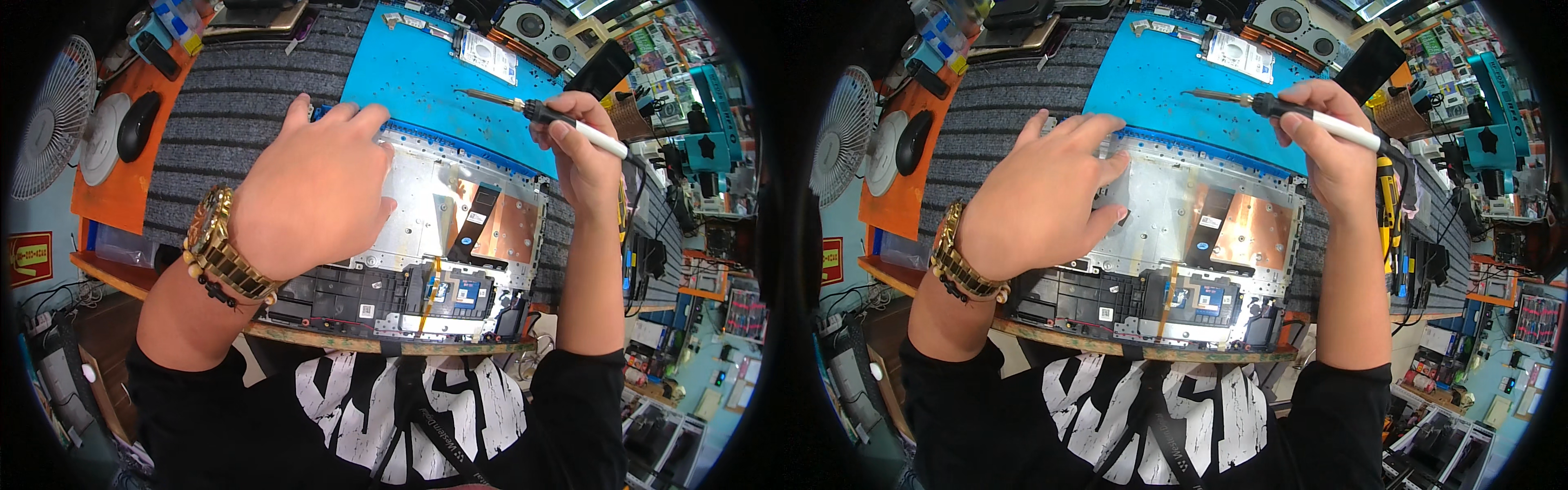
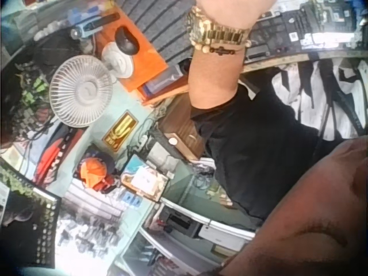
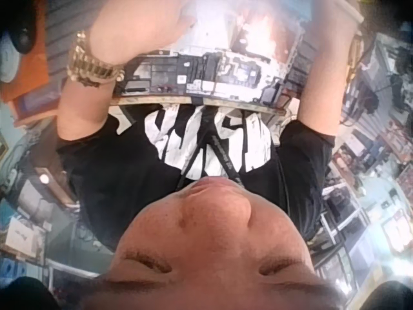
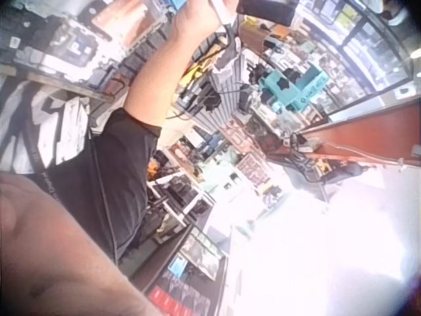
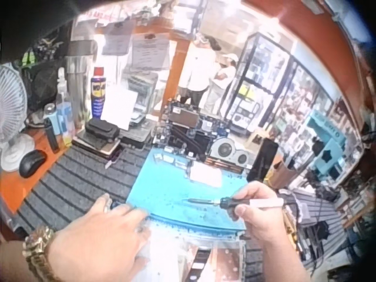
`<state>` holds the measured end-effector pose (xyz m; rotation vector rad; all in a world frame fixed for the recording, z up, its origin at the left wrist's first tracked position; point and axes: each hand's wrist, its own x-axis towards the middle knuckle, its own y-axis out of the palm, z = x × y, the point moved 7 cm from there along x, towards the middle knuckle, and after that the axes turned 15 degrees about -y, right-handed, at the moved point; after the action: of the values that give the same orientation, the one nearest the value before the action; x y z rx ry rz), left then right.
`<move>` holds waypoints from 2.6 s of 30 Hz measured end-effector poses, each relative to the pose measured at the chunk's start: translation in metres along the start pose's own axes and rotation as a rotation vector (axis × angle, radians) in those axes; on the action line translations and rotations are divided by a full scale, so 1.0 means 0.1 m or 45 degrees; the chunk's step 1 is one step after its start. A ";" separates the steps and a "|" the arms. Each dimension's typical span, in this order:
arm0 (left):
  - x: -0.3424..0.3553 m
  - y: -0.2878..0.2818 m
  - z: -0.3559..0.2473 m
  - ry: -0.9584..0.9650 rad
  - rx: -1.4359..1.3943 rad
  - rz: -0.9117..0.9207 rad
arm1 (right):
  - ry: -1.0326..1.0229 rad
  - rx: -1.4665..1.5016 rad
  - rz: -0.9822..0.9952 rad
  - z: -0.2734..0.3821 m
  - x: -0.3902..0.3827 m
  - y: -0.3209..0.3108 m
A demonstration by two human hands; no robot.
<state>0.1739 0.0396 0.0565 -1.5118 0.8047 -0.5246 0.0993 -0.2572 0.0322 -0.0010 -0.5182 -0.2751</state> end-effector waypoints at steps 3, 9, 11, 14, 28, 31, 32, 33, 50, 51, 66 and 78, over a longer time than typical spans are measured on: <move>0.01 0.00 0.01 -0.026 -0.005 0.013 | 0.047 0.027 0.064 -0.17 -0.01 0.13; 0.03 -0.01 0.02 -0.041 -0.005 0.047 | 0.174 0.010 0.110 -0.42 -0.22 0.32; 0.03 0.02 0.02 -0.044 -0.003 0.035 | 0.178 0.005 0.117 -0.45 -0.25 0.35; 0.03 0.01 0.02 -0.047 -0.025 0.046 | 0.069 -0.063 0.152 -0.40 -0.26 0.39; 0.07 -0.03 0.01 0.006 -0.082 -0.019 | 0.123 -0.208 0.204 -0.35 -0.24 0.46; 0.08 -0.04 0.02 0.011 -0.090 -0.048 | 0.183 -0.202 0.180 -0.36 -0.23 0.42; 0.09 -0.03 0.02 0.013 -0.085 -0.049 | 0.179 -0.200 0.176 -0.36 -0.23 0.42; 0.09 -0.03 0.02 0.015 -0.096 -0.053 | 0.161 -0.196 0.177 -0.36 -0.24 0.43; 0.09 -0.03 0.00 0.015 -0.076 -0.068 | 0.147 -0.236 0.219 -0.38 -0.25 0.45; 0.09 -0.03 0.00 0.019 -0.076 -0.073 | 0.155 -0.235 0.223 -0.38 -0.25 0.45; 0.09 -0.03 0.00 -0.005 -0.063 -0.045 | 0.223 -0.203 0.198 -0.38 -0.25 0.47; 0.09 -0.03 0.00 -0.028 -0.050 -0.031 | 0.171 -0.256 0.221 -0.37 -0.26 0.46</move>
<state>0.1801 0.0326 0.0579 -1.5624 0.7846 -0.5124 0.1075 -0.2085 -0.0093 -0.2206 -0.3529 -0.1550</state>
